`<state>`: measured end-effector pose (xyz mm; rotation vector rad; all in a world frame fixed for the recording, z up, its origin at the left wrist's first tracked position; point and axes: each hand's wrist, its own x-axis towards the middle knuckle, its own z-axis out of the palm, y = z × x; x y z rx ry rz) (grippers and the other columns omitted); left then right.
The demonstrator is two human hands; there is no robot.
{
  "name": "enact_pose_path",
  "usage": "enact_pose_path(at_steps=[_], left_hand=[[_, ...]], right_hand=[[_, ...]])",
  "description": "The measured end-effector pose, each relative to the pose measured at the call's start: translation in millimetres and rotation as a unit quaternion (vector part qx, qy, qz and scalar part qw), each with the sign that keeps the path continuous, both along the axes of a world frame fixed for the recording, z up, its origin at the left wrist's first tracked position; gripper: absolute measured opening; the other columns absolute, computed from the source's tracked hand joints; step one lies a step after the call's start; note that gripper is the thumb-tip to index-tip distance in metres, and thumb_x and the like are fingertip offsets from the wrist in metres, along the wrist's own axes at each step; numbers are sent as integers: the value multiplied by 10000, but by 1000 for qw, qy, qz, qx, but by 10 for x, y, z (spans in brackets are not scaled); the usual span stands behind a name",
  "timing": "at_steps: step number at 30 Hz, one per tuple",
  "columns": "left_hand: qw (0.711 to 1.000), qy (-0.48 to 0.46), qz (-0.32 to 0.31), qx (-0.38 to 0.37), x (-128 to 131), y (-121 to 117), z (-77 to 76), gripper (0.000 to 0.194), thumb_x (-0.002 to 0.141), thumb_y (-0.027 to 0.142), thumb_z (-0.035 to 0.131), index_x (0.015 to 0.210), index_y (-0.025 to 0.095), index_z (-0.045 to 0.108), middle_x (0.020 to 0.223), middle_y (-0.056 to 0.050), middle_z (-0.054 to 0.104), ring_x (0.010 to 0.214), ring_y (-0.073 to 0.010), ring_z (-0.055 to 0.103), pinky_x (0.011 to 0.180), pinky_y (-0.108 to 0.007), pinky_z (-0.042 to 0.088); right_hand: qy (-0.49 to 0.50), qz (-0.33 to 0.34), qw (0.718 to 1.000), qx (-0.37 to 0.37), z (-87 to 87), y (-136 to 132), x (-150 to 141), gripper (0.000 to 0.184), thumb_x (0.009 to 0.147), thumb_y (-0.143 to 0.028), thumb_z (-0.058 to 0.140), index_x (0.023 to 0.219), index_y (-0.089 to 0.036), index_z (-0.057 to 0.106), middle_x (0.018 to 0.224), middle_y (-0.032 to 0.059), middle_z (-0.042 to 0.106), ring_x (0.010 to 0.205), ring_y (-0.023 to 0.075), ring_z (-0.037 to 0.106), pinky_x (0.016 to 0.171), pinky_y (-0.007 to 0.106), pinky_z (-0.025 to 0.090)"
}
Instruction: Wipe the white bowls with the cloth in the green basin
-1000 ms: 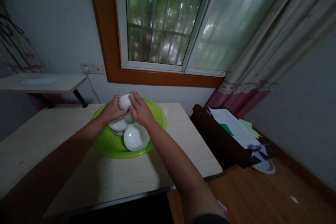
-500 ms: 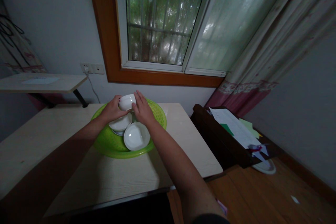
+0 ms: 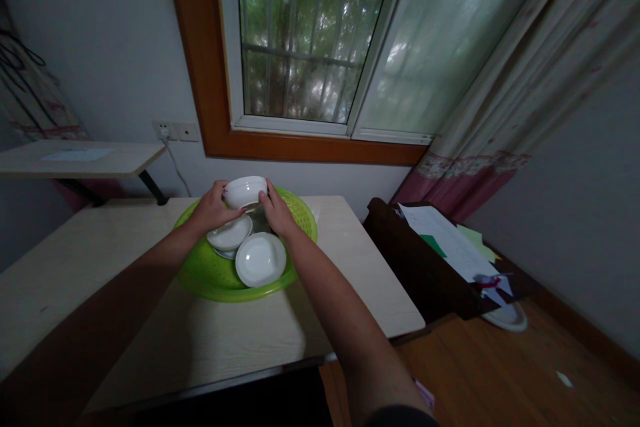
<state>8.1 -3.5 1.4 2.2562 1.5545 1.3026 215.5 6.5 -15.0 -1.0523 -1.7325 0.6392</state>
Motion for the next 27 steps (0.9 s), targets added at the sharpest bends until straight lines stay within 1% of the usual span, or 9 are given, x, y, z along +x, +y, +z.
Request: enact_pose_path(at_steps=[5, 9, 11, 14, 17, 20, 22, 24, 27], left_hand=[[1000, 5, 0, -8, -15, 13, -9, 710, 630, 506, 780, 1195, 221, 456, 1089, -100, 656, 999, -286, 666, 838, -392, 523], [1000, -3, -9, 3, -19, 5, -2, 708, 642, 518, 774, 1193, 214, 449, 1091, -104, 653, 1004, -280, 666, 842, -392, 528], [1000, -8, -12, 7, -20, -6, 4, 718, 640, 525, 777, 1192, 206, 445, 1093, -106, 651, 1002, -274, 665, 838, -386, 533], [1000, -21, -17, 1, -26, -14, 4, 734, 626, 528, 787, 1185, 204, 439, 1097, -102, 647, 990, -257, 664, 826, -367, 543], [999, -39, -30, -4, -38, 9, -23, 747, 613, 518, 797, 1181, 203, 428, 1099, -101, 640, 988, -251, 662, 814, -361, 551], [996, -62, -57, 3, -53, 49, -62, 746, 607, 496, 807, 1172, 206, 414, 1096, -98, 630, 981, -245, 661, 794, -357, 556], [995, -77, -68, 4, -59, 65, -79, 738, 612, 483, 810, 1166, 210, 406, 1087, -91, 624, 973, -237, 659, 775, -347, 559], [994, -88, -71, 1, -60, 67, -85, 735, 623, 476, 809, 1173, 212, 399, 1089, -89, 620, 974, -232, 657, 766, -342, 563], [992, -102, -78, -6, -57, 68, -88, 756, 645, 475, 800, 1212, 206, 380, 1139, -109, 604, 1010, -240, 653, 784, -351, 570]], right_hand=[[-10, 17, 1000, -12, 12, -35, -6, 798, 965, -697, 344, 1576, -187, 288, 1563, 105, 433, 1467, 223, 389, 1220, 448, 286], [-15, 40, 999, -17, -5, -56, -8, 814, 956, -672, 423, 1596, -212, 218, 1465, 92, 557, 1348, 238, 539, 1180, 432, 361], [-8, 47, 999, -21, -18, -63, -14, 851, 940, -646, 491, 1604, -219, 172, 1424, 94, 594, 1295, 248, 583, 1149, 424, 402], [14, 52, 998, -30, -26, -73, -29, 898, 918, -610, 560, 1607, -216, 139, 1411, 110, 597, 1257, 252, 607, 1107, 412, 448], [35, 58, 997, -43, -18, -80, -41, 955, 884, -601, 614, 1604, -215, 120, 1424, 118, 574, 1252, 255, 603, 1096, 420, 459], [63, 69, 994, -51, -5, -81, -52, 1027, 821, -588, 699, 1595, -228, 129, 1446, 115, 542, 1287, 257, 568, 1120, 428, 434], [83, 78, 993, -40, 2, -80, -58, 1053, 776, -566, 754, 1582, -235, 163, 1471, 110, 507, 1325, 257, 528, 1138, 423, 413], [96, 81, 992, -18, 7, -75, -62, 1034, 755, -542, 782, 1562, -246, 209, 1490, 106, 476, 1347, 257, 498, 1141, 416, 408], [90, 69, 994, 12, 7, -53, -57, 941, 778, -519, 769, 1533, -259, 271, 1467, 106, 488, 1307, 257, 517, 1112, 417, 435]])
